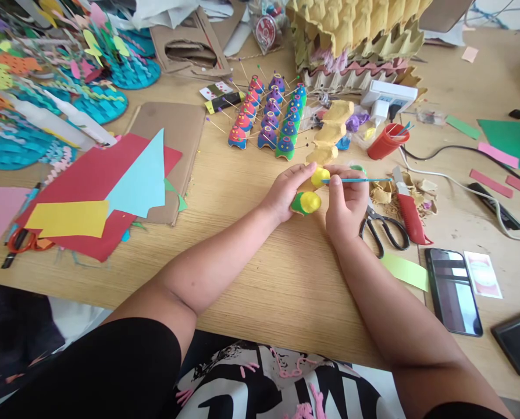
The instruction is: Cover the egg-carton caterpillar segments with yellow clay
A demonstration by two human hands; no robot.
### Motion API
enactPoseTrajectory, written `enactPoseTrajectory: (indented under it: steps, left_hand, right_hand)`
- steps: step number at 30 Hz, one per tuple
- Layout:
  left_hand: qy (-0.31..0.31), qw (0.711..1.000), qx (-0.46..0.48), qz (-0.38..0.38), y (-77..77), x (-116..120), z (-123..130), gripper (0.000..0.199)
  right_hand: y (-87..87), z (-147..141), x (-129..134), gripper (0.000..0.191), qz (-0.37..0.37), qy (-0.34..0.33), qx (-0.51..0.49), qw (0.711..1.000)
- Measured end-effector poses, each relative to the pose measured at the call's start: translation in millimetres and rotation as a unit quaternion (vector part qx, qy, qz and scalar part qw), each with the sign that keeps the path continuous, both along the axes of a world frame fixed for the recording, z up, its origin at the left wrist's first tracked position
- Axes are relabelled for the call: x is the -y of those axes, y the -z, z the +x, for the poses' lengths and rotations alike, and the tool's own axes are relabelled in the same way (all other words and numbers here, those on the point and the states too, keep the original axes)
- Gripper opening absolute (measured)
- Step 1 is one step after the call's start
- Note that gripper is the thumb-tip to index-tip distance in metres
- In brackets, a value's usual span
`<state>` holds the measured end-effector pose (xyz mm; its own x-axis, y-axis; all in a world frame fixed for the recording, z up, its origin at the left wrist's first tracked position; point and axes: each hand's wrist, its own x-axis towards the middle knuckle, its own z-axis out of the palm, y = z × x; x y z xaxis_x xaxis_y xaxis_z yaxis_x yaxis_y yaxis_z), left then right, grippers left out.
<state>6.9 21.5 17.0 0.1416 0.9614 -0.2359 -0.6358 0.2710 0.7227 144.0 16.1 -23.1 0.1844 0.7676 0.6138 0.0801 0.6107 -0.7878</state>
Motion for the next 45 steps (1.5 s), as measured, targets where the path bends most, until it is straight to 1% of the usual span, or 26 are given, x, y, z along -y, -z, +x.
enactPoseTrajectory:
  steps: [5, 10, 18, 23, 28, 30, 36, 41, 45]
  left_hand:
    - [-0.005, 1.0, -0.009, 0.004, -0.9, 1.2, 0.3, 0.053]
    - [-0.004, 1.0, -0.015, 0.019, -0.6, 1.0, -0.5, 0.049]
    - [-0.015, 1.0, -0.007, 0.013, 0.4, 0.9, 0.5, 0.049]
    - [0.003, 0.999, -0.016, 0.028, 3.6, 1.2, -1.2, 0.04]
    - [0.008, 0.999, -0.024, 0.03, 1.0, 3.5, -0.2, 0.033]
    - [0.001, 0.999, -0.022, 0.033, -0.8, 4.5, 1.4, 0.034]
    - [-0.019, 0.999, -0.005, 0.045, -2.1, 5.0, 4.4, 0.049]
    - [-0.027, 0.999, -0.018, 0.022, -5.0, 5.8, 4.7, 0.048]
    - [-0.029, 0.999, -0.035, 0.029, -6.8, 7.6, 5.2, 0.049]
  right_hand:
    - [2.2, -0.7, -1.5, 0.032, 0.011, 0.012, 0.007, 1.0]
    - [2.7, 0.3, -1.2, 0.032, 0.008, 0.012, 0.016, 1.0]
    - [5.2, 2.0, -2.6, 0.032, 0.011, 0.012, 0.03, 0.999]
    - [4.0, 2.6, -1.5, 0.036, 0.019, 0.002, 0.039, 0.999]
    - [1.8, 2.6, -1.6, 0.036, 0.025, 0.012, 0.059, 0.998]
    - [1.6, 2.4, -1.8, 0.036, 0.017, 0.009, 0.056, 0.998]
    - [2.5, 1.8, -1.4, 0.04, 0.002, 0.011, 0.042, 0.999]
    - [3.1, 2.5, -2.3, 0.047, -0.021, 0.003, 0.043, 0.999]
    - [1.5, 2.1, -2.0, 0.048, -0.014, 0.021, 0.05, 0.998]
